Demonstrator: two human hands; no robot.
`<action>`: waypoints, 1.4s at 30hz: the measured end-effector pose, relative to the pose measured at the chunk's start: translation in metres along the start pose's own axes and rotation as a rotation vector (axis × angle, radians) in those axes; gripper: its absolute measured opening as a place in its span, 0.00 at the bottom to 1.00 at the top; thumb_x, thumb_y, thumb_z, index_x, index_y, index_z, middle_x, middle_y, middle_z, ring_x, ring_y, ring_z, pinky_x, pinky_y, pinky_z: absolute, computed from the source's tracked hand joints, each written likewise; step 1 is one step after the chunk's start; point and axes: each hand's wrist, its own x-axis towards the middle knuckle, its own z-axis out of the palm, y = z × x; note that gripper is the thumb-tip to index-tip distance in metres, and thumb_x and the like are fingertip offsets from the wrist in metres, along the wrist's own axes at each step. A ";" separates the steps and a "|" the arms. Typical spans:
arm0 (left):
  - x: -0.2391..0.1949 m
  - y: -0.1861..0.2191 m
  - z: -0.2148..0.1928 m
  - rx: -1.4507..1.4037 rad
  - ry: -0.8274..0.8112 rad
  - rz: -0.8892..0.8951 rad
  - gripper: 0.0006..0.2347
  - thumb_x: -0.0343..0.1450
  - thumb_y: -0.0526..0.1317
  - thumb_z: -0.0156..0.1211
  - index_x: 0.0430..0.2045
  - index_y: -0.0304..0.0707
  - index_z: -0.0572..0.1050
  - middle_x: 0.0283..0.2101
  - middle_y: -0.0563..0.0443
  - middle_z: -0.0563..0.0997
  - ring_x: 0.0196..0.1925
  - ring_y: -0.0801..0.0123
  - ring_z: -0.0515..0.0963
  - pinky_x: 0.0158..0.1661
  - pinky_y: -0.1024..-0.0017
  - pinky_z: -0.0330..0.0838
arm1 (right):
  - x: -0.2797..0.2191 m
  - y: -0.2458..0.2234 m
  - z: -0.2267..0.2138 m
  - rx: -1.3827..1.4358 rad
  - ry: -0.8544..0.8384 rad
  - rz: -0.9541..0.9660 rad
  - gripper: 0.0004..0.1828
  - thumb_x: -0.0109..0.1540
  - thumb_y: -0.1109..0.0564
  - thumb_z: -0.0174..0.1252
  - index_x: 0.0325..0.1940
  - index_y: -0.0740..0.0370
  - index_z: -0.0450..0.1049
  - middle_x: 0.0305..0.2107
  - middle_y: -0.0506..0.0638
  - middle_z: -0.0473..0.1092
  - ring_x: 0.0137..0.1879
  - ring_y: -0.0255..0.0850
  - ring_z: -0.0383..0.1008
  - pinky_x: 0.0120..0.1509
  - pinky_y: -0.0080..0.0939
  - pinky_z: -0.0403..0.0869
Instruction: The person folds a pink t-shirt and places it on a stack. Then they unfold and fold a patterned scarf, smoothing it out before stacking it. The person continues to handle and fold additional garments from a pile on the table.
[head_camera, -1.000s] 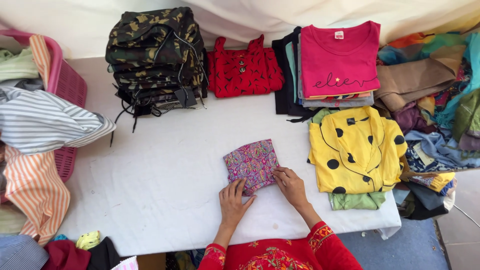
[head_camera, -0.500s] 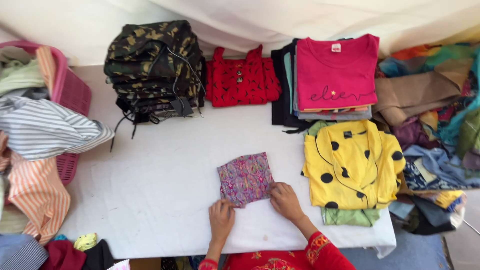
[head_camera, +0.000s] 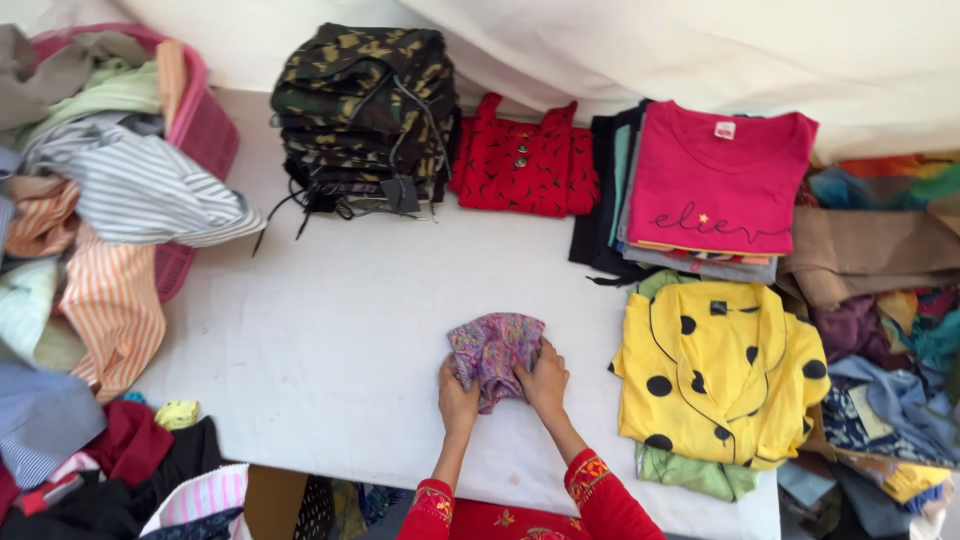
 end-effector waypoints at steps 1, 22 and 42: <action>-0.001 -0.001 -0.003 -0.004 0.014 -0.002 0.33 0.61 0.36 0.72 0.62 0.28 0.63 0.54 0.35 0.72 0.53 0.46 0.76 0.51 0.59 0.71 | 0.001 0.021 0.012 0.001 -0.005 -0.013 0.44 0.51 0.46 0.71 0.67 0.66 0.65 0.52 0.60 0.71 0.57 0.56 0.69 0.59 0.60 0.67; 0.148 -0.053 -0.191 -0.740 -0.648 -0.333 0.33 0.68 0.27 0.62 0.70 0.46 0.58 0.65 0.47 0.73 0.66 0.65 0.72 0.65 0.67 0.64 | -0.002 -0.112 0.120 1.033 -0.413 0.364 0.38 0.56 0.70 0.54 0.70 0.61 0.56 0.44 0.55 0.75 0.44 0.40 0.77 0.51 0.41 0.77; 0.367 -0.126 -0.327 0.638 0.198 0.383 0.24 0.77 0.47 0.58 0.70 0.47 0.62 0.76 0.50 0.62 0.79 0.54 0.60 0.75 0.51 0.54 | -0.033 -0.414 0.308 0.183 -0.006 -0.261 0.42 0.59 0.53 0.63 0.72 0.59 0.51 0.69 0.65 0.54 0.73 0.58 0.52 0.74 0.60 0.52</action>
